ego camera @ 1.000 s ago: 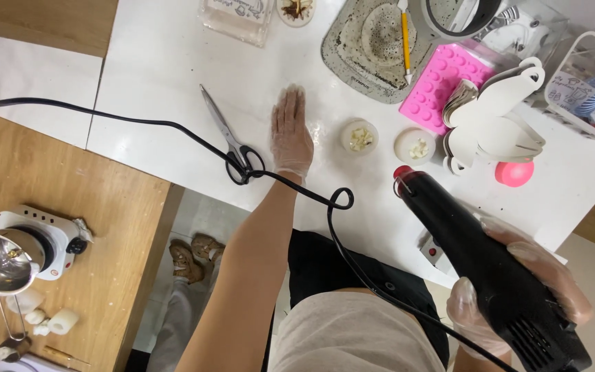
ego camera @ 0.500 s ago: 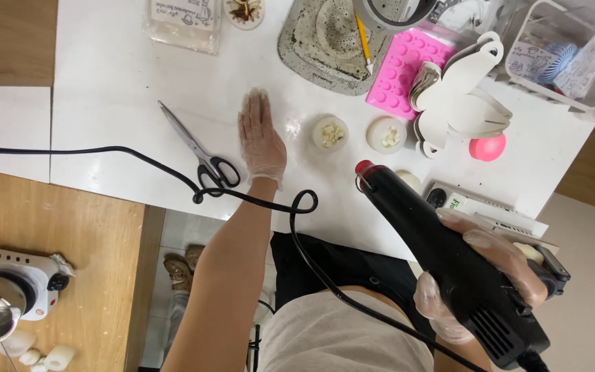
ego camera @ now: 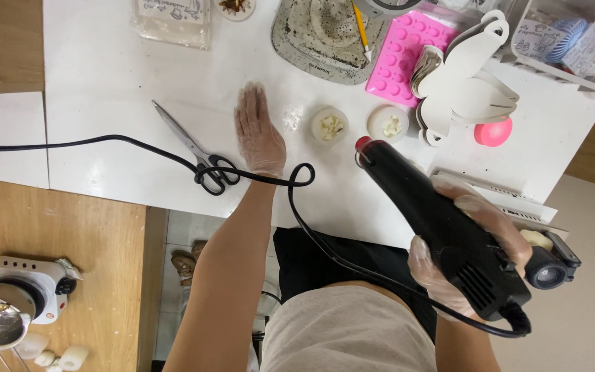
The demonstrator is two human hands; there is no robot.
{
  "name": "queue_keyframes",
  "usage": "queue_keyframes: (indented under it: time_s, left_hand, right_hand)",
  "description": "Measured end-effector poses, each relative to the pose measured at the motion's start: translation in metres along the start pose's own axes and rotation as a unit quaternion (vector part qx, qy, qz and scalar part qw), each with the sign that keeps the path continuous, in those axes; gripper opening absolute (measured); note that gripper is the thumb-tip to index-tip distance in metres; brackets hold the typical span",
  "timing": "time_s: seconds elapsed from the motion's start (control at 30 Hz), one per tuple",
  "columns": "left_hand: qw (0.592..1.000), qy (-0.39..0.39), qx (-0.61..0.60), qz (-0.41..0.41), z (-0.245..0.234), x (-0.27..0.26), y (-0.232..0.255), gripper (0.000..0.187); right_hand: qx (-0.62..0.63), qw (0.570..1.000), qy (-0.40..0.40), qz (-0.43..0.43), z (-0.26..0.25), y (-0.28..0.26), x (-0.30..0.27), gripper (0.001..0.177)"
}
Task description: Using a heat gun to melt small wax pieces in containers for candle making.
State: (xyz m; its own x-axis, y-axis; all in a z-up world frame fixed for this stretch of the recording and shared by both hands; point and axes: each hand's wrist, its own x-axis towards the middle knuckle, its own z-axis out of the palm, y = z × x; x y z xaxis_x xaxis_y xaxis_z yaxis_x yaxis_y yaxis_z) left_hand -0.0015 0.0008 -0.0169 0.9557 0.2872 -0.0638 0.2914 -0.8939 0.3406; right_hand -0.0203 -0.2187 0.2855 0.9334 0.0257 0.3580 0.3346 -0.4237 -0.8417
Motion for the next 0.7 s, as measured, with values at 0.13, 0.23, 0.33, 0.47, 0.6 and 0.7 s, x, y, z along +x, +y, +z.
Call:
queue_keyframes:
  time_s: [0.13, 0.23, 0.33, 0.47, 0.6, 0.7]
  left_hand:
    - [1.000, -0.006, 0.003, -0.004, -0.004, 0.004, 0.002, 0.074]
    - [1.000, -0.010, 0.000, -0.002, -0.004, 0.003, 0.001, 0.074]
    - [1.000, -0.008, -0.011, 0.001, -0.010, 0.001, 0.001, 0.075]
    - [0.999, 0.016, -0.031, 0.005, -0.004, 0.000, 0.001, 0.073]
    - [0.999, 0.020, -0.041, 0.015, -0.008, 0.001, 0.001, 0.073]
    - [0.999, 0.005, -0.040, 0.008, -0.009, 0.001, 0.002, 0.074]
  right_hand:
    - [-0.015, 0.996, -0.014, 0.089, -0.005, 0.001, 0.001, 0.041]
    - [-0.052, 0.993, -0.026, 0.107, -0.010, -0.001, -0.005, 0.041]
    - [-0.032, 0.995, -0.039, 0.084, -0.015, 0.010, -0.018, 0.039]
    - [0.019, 0.997, 0.013, 0.068, -0.006, 0.003, -0.008, 0.046]
    - [-0.024, 0.994, -0.029, 0.103, -0.021, 0.013, -0.027, 0.040]
    - [0.006, 0.995, -0.053, 0.086, -0.024, 0.018, -0.029, 0.040]
